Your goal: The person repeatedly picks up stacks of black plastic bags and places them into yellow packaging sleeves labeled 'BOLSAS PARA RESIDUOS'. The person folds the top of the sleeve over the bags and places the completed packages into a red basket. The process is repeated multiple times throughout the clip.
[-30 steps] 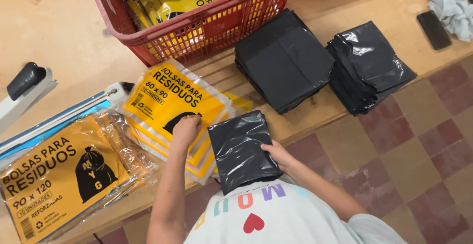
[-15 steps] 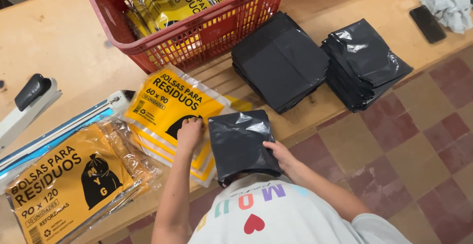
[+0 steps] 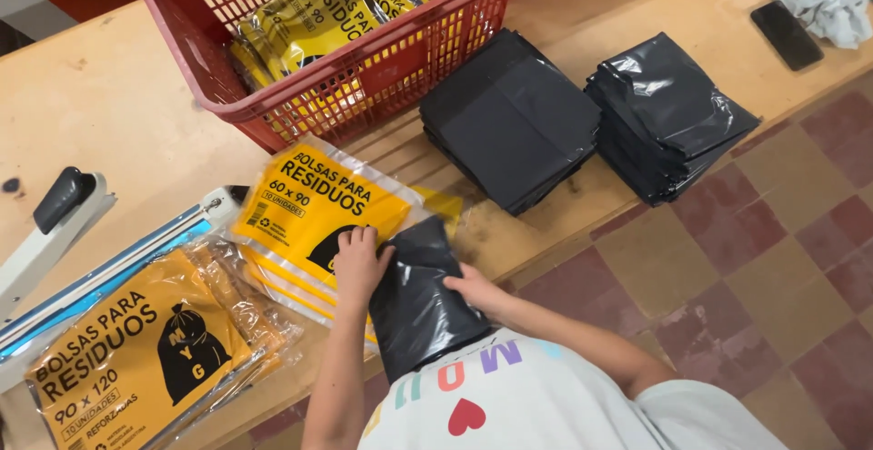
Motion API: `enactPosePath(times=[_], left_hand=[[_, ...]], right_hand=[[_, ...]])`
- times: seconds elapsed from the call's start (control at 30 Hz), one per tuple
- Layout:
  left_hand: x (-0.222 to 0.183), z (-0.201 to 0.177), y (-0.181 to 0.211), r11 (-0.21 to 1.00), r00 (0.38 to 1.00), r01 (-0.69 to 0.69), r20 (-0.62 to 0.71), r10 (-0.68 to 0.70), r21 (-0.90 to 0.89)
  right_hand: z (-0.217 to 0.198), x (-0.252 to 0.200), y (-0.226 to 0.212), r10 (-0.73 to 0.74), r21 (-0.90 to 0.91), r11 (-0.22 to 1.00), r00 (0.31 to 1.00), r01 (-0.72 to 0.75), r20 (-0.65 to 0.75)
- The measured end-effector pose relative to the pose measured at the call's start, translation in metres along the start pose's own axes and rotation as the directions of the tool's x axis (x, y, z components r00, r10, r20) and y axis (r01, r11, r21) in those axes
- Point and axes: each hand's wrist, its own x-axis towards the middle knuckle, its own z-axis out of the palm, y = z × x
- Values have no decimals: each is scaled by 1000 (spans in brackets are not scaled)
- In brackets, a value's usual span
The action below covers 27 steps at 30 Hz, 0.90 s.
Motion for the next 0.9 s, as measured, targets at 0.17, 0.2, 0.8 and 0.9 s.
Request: enactPosePath(times=[0.17, 0.2, 0.8, 0.9], left_hand=[[11, 68, -33, 927, 851, -140, -436, 292, 348], [11, 66, -35, 928, 852, -134, -438, 287, 347], [-104, 29, -14, 878, 826, 476, -374, -422, 60], [-107, 12, -3, 869, 828, 491, -277, -487, -61]], right_hand=[[11, 41, -12, -134, -398, 888, 958, 229, 252], [12, 57, -14, -133, -401, 887, 957, 230, 256], [32, 149, -82, -152, -488, 837, 962, 248, 228], [31, 151, -77, -107, -490, 853, 978, 182, 177]])
